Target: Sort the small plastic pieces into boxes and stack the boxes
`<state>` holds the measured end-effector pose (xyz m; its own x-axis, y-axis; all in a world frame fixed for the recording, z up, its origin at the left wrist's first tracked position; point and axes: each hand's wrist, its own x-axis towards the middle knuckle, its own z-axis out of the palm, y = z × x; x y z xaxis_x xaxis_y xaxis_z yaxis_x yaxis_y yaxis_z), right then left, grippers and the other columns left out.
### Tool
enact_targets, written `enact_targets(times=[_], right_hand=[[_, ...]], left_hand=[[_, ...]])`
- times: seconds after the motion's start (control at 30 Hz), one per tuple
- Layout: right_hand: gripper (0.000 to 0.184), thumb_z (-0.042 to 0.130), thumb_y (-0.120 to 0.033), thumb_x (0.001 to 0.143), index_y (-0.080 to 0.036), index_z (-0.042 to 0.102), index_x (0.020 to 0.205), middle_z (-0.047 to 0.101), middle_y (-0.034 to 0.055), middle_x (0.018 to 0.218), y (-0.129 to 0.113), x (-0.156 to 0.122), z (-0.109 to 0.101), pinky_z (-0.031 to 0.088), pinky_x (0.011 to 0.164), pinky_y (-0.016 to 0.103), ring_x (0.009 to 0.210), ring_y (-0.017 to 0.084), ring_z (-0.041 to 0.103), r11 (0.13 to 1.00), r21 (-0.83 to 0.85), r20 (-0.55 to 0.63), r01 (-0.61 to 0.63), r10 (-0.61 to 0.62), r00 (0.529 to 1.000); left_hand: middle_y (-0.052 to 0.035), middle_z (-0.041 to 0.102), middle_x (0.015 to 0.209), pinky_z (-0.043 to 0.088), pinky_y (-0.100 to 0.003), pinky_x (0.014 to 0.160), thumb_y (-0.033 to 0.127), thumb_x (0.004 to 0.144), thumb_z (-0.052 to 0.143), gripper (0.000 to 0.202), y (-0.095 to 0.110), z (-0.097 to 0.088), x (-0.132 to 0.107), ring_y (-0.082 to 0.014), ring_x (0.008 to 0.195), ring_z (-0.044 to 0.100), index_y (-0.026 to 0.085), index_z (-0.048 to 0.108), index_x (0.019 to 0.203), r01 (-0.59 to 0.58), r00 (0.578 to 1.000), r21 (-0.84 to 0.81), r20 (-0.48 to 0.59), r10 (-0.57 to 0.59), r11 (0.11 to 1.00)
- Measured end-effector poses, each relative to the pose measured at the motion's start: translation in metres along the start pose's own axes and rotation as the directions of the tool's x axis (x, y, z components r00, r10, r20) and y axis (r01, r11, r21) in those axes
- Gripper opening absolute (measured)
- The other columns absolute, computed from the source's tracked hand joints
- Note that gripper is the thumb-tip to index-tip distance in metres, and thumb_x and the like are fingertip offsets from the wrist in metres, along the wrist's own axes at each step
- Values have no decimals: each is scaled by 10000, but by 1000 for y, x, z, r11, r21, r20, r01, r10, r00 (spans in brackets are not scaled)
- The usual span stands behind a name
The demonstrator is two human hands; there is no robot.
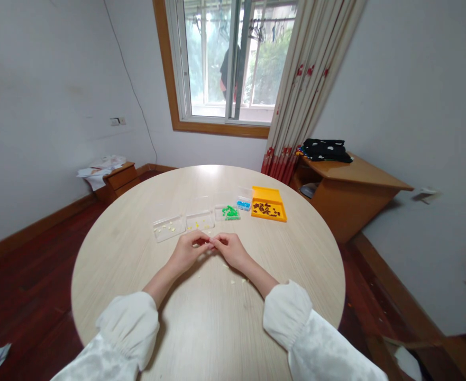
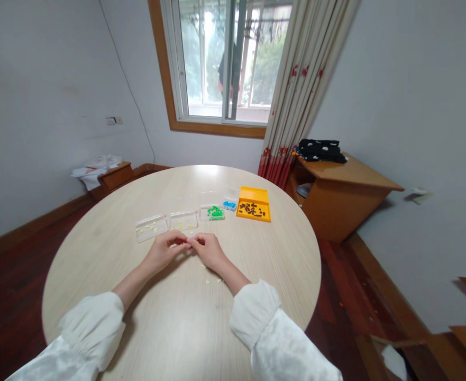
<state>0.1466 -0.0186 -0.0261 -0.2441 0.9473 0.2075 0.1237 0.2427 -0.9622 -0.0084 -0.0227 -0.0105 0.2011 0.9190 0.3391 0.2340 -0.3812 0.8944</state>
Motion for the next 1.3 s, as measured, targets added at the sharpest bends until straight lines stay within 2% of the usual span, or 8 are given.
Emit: enact_targets(times=[0.13,0.27,0.43,0.63,0.83,1.07,1.2,1.3], right_hand=[[340,526,-408,817,-144,653,644,621,-4,600,-3,-2,1,432,593,230,586,110,540,1000,-2,25,-13,13,1000],[210,580,-308,802,-142,692,737,654,12,677,-10,-10,3,436,613,228,615,106,550,991,-125,114,54,-40,993],[168,758,-224,662,-175,722,818,682,29,776,-12,-17,4,438,746,260,767,136,583,894,-292,420,340,-199,885],[164,726,-255,726,-230,726,888,661,28,907,-13,-18,3,383,864,303,888,149,571,783,-404,555,473,-202,807],[60,649,-179,791,-190,705,771,658,17,802,-15,-19,7,374,826,283,814,131,563,776,-409,559,481,-203,804],[67,636,-125,772,-165,665,727,648,14,748,-15,-14,6,394,776,273,747,124,550,884,-397,194,248,-183,964],[61,623,-161,770,-154,660,723,644,13,736,-12,-8,3,408,711,248,716,121,551,952,-275,-28,136,-150,988],[94,610,-202,773,-146,671,729,655,18,732,-11,-5,1,405,673,241,697,124,554,979,-196,-116,58,-82,990]], left_hand=[[-50,660,690,433,-242,639,245,703,643,88,1,-3,1,-149,661,577,177,685,665,-73,997,42,11,72,996],[-5,597,591,409,-219,548,231,715,626,73,6,-11,7,-112,532,529,167,625,679,-2,976,-71,-216,-13,997],[37,510,509,332,-174,416,247,814,540,212,3,-28,18,-58,394,410,161,484,629,75,812,-483,-478,-335,872],[63,416,445,223,-121,343,223,869,506,289,-4,-42,19,-15,331,297,153,402,609,127,722,-786,-345,-600,605],[98,311,394,150,-127,311,342,888,488,366,-5,-44,18,-19,291,231,177,344,595,186,668,-834,-281,-689,519],[55,382,392,285,-178,396,337,773,607,399,0,-35,13,-57,371,346,174,389,481,101,862,-353,-436,-259,930],[-15,617,687,429,-212,570,267,660,687,159,2,-19,8,-103,590,531,157,648,768,-49,984,-41,-172,42,998],[-60,655,822,456,-241,645,264,673,679,186,-1,-10,4,-126,688,563,171,689,834,-135,991,32,6,135,990]])
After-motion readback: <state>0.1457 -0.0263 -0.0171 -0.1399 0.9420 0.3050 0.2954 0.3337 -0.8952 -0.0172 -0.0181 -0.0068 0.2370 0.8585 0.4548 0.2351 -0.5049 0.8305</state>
